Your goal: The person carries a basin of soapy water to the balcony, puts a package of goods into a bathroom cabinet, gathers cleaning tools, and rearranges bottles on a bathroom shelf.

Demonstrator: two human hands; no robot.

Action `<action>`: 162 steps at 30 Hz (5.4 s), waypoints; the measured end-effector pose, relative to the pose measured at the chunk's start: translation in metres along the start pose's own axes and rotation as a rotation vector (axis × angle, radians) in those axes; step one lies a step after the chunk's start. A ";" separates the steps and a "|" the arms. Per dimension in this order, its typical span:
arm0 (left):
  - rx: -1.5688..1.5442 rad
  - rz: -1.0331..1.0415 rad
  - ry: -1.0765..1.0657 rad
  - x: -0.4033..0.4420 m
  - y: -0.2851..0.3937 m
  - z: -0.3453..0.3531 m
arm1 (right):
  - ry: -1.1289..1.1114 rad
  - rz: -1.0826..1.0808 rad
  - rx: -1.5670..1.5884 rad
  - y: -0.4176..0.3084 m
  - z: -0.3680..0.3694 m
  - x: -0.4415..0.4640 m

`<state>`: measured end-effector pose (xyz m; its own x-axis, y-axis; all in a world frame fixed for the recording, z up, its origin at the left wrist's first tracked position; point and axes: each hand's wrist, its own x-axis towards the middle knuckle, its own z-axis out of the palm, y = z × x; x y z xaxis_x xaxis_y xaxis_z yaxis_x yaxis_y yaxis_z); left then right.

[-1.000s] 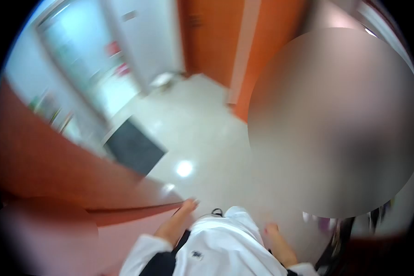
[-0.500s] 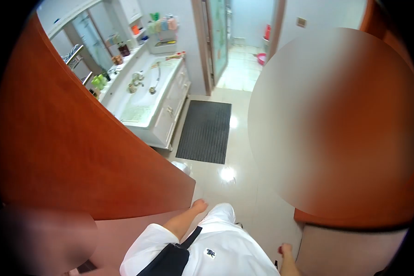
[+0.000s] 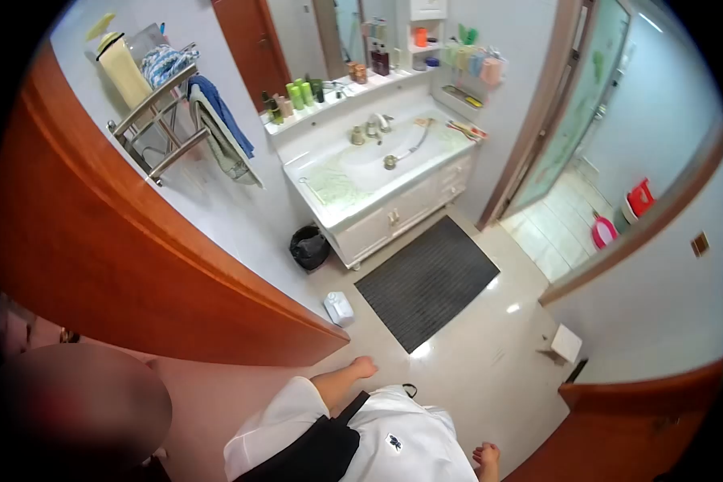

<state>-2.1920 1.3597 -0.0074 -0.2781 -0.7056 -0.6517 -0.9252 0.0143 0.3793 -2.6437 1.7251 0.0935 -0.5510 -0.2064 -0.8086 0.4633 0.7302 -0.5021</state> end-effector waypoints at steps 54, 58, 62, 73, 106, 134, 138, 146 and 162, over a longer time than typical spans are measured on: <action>-0.744 -1.099 2.573 -0.075 0.151 -0.680 | -0.824 -0.458 -1.125 -0.968 0.711 0.364; -0.467 -1.259 2.596 -0.071 0.157 -0.661 | -0.865 -0.314 -1.061 -0.966 0.729 0.378; 0.369 -1.895 2.297 -0.041 0.166 -0.685 | -0.763 -0.397 -1.130 -0.949 0.714 0.352; -0.839 -0.322 1.755 0.176 0.081 -0.697 | -0.602 -0.685 -1.123 -0.871 0.647 0.399; -0.388 -0.162 0.031 0.545 0.430 -0.433 | -0.054 0.128 -0.377 -0.726 0.145 0.397; -0.054 0.386 -0.294 1.083 1.145 -0.440 | 0.422 0.757 0.636 -0.945 -0.018 0.532; -0.057 0.452 -0.301 1.124 1.242 -0.436 | 0.400 0.741 0.646 -0.975 -0.006 0.563; 0.060 0.361 -0.479 1.143 1.357 -0.431 | 0.233 0.477 0.426 -1.091 -0.035 0.676; 0.892 1.317 -0.737 1.341 1.598 -0.375 | 0.743 0.498 0.046 -1.193 -0.089 0.815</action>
<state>-3.9464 0.1709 -0.0285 -0.7077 0.5322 -0.4647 0.2175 0.7899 0.5734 -3.7070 0.7437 0.0609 -0.5788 0.6139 -0.5368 0.7872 0.5925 -0.1711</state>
